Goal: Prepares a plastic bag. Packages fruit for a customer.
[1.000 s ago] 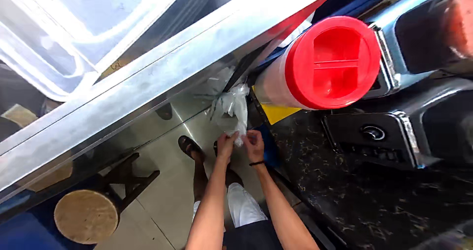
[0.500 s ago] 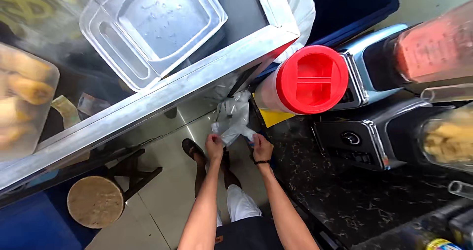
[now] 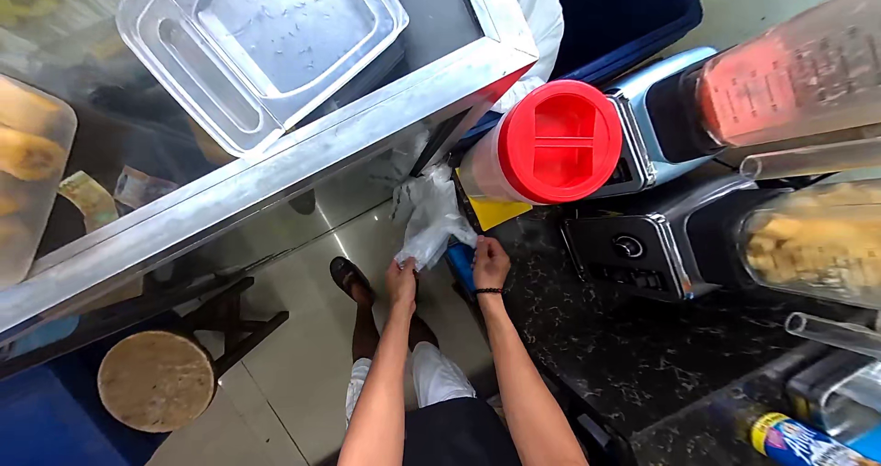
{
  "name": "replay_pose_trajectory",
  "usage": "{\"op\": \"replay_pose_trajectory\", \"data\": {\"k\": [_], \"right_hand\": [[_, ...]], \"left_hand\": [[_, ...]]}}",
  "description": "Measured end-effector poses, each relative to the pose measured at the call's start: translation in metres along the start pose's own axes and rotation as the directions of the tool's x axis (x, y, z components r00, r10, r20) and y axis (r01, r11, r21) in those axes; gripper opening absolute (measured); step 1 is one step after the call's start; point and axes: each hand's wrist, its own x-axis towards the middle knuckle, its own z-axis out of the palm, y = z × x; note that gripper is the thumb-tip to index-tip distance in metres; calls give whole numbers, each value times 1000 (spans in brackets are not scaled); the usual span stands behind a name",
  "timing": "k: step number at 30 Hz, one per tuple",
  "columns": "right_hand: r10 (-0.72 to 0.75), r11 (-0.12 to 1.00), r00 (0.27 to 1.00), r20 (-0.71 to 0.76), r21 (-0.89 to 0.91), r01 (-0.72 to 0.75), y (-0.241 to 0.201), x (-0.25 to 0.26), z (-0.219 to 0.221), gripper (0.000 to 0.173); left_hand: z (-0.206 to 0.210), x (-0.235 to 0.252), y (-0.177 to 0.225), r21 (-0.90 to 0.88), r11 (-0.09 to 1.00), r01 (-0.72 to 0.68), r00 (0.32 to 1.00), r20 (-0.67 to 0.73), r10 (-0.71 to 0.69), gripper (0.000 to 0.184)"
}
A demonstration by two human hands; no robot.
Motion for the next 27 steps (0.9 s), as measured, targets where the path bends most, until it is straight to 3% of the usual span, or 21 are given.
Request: {"op": "replay_pose_trajectory", "data": {"k": [2,4,6,7,8,10,11,13,16,19,22,24,25,27], "right_hand": [[50,974,998,24,219,-54,-2,5,1,27],[57,945,994,96,317,-84,-1,4,2,29],[20,932,987,157,354,-75,2,4,4,31],[1,932,982,189,356,-69,5,2,5,31],[-37,944,974,224,327,-39,9,0,6,29],[-175,984,920,350,76,159,20,-4,5,25],[-205,945,855,476,-131,299,22,-4,3,26],[-74,789,729,680,-407,460,20,-4,10,28],[165,651,593,788,-538,535,25,-9,31,28],[282,642,513,811,-557,528,46,-36,55,30],[229,825,422,877,-405,394,69,-67,63,31],[270,942,390,880,-325,83,74,-96,63,38],[337,940,414,846,-323,-107,67,-112,61,46],[424,902,564,709,-272,-336,37,-146,68,68]], "left_hand": [[-12,4,1,178,982,61,988,-152,-34,39],[-16,-4,3,357,934,25,973,-222,59,53],[-3,-12,4,338,915,-220,964,-72,258,37],[6,-14,6,205,940,-272,962,84,260,33],[17,-11,9,63,970,-234,946,244,212,37],[35,0,15,-55,998,-28,898,437,49,53],[42,8,18,-35,999,24,903,431,-6,59],[46,31,14,141,990,26,928,365,-76,59],[30,68,-27,414,908,69,942,272,-196,49],[-14,59,-69,283,948,147,951,222,-214,36],[-80,28,-91,224,968,112,991,43,-124,36],[-134,-5,-100,164,986,20,998,-59,-11,32],[-164,-27,-101,108,993,-45,995,-85,54,29],[-226,-75,-95,-20,988,-153,985,-82,151,33]]}}
